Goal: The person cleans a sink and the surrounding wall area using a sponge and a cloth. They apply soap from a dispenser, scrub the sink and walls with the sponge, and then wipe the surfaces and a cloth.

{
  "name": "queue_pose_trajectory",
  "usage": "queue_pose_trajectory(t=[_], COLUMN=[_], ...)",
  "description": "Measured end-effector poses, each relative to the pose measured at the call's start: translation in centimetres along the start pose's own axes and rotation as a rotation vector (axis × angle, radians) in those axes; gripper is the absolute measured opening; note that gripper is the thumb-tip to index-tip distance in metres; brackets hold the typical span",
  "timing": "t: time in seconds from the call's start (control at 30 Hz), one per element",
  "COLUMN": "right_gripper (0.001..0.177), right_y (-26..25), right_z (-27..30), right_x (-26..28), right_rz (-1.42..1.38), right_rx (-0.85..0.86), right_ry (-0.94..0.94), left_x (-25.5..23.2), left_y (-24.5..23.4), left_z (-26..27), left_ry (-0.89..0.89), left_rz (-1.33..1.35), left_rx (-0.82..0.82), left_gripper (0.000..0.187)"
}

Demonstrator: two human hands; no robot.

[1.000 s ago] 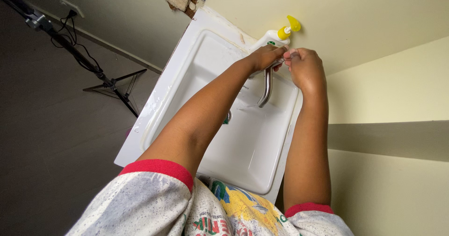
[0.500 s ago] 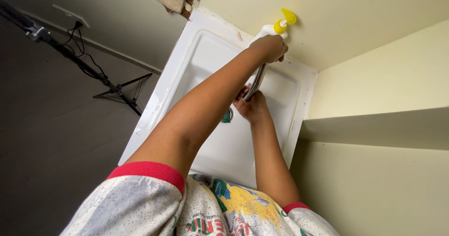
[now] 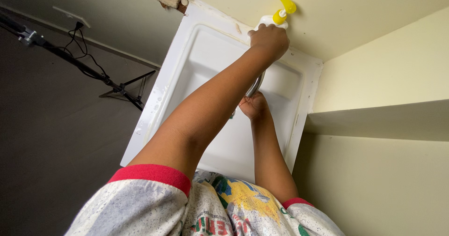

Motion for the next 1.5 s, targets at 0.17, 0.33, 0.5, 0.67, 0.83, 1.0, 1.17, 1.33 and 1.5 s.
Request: queue_pose_trajectory(t=[0.17, 0.33, 0.5, 0.67, 0.83, 1.0, 1.17, 1.33, 1.5], right_gripper=[0.027, 0.025, 0.029, 0.031, 0.024, 0.019, 0.023, 0.025, 0.043], right_y=[-0.9, -1.4, 0.4, 0.3, -1.0, -1.3, -3.8, -2.2, 9.6], right_z=[-0.5, -1.2, 0.3, 0.0, -1.7, -1.1, -0.2, 2.4, 11.2], right_x=[-1.1, -1.4, -1.0, -1.4, -2.0, -1.3, 0.5, 10.0, 21.1], right_rz=[0.035, 0.056, 0.154, 0.125, -0.045, -0.205, -0.251, 0.007, 0.938], right_rx=[0.038, 0.048, 0.089, 0.119, 0.171, 0.333, 0.164, 0.206, 0.059], right_ry=[-0.012, 0.034, 0.018, 0.028, 0.038, 0.127, 0.272, 0.033, -0.427], left_x=[0.0, 0.0, 0.1, 0.2, 0.5, 2.4, 3.6, 4.3, 6.4], left_y=[-0.2, -0.3, -0.3, -0.3, 0.1, 0.9, 0.4, 0.9, 3.6], left_z=[0.2, 0.2, 0.2, 0.1, -0.4, -1.6, -1.3, -1.9, -4.8], left_ry=[0.010, -0.002, -0.007, -0.008, -0.004, 0.245, 0.235, 0.248, 0.268], left_rz=[0.014, 0.037, 0.056, 0.069, 0.080, 0.216, 0.614, 0.663, 0.897], left_rx=[-0.006, -0.005, 0.003, -0.001, 0.010, -0.011, 0.145, 0.157, 0.177], left_gripper=[0.033, 0.033, 0.033, 0.033, 0.033, 0.032, 0.035, 0.037, 0.032])
Point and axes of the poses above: each hand's wrist, its own z-axis away from the middle knuckle, its own y-axis out of the palm, x = y × z, the point moved 1 cm from there along -z, towards the middle knuckle, and after that the axes turned 15 degrees about z, right-handed, at the moved point
